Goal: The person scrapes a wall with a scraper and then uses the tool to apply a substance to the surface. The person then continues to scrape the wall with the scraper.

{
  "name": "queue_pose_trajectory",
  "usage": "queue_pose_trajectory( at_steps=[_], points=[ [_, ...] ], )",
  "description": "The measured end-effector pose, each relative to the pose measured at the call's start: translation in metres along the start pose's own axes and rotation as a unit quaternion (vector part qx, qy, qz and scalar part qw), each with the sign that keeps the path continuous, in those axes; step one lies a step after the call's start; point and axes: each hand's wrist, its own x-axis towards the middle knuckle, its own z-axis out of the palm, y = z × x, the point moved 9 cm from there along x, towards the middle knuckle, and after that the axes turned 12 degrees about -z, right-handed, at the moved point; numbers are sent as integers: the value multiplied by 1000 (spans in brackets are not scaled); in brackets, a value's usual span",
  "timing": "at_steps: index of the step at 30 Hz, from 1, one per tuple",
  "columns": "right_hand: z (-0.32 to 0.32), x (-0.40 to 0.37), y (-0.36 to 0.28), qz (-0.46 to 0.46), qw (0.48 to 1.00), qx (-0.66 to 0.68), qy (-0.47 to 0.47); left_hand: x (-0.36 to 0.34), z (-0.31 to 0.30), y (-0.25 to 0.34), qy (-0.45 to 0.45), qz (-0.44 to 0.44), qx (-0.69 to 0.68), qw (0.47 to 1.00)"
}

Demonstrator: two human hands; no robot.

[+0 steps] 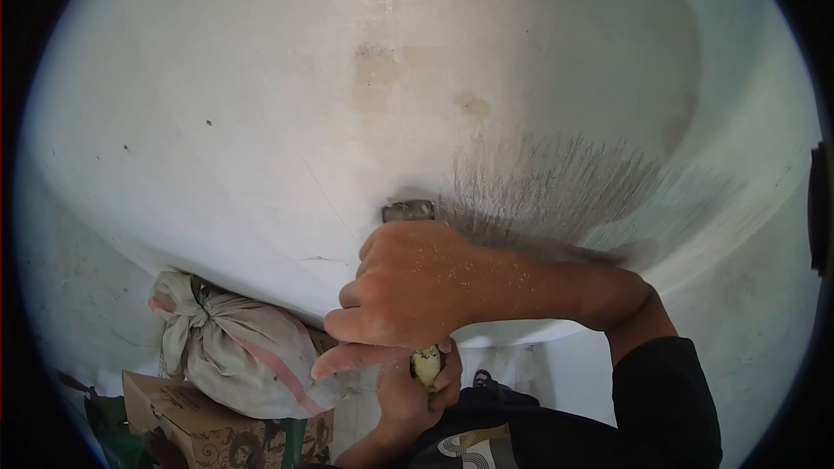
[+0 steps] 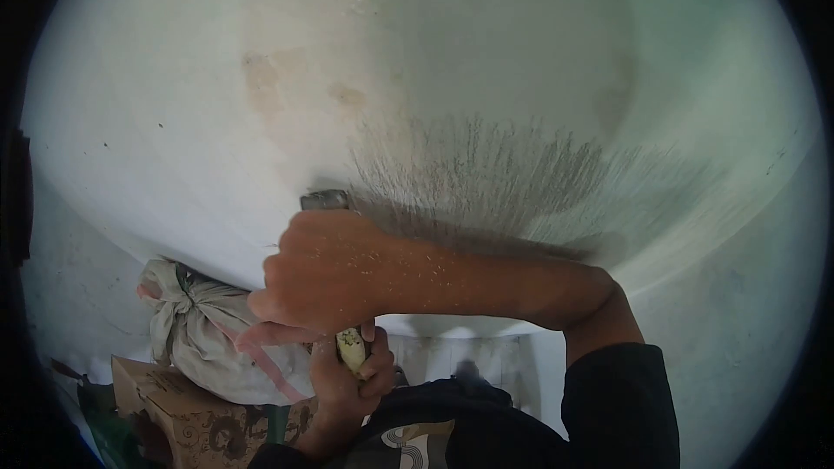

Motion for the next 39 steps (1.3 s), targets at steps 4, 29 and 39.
queue_pose_trajectory(
  at_steps=[4,29,39],
  points=[
    [8,-3,-2,-1,1000,-14,-6,9,0,-7,-16,-11,-16,1000],
    [-14,3,3,10,1000,1,28,-6,24,3,-20,-23,25,999],
    [-17,6,5,14,1000,7,4,-8,28,1,-21,-28,21,999]
  ],
)
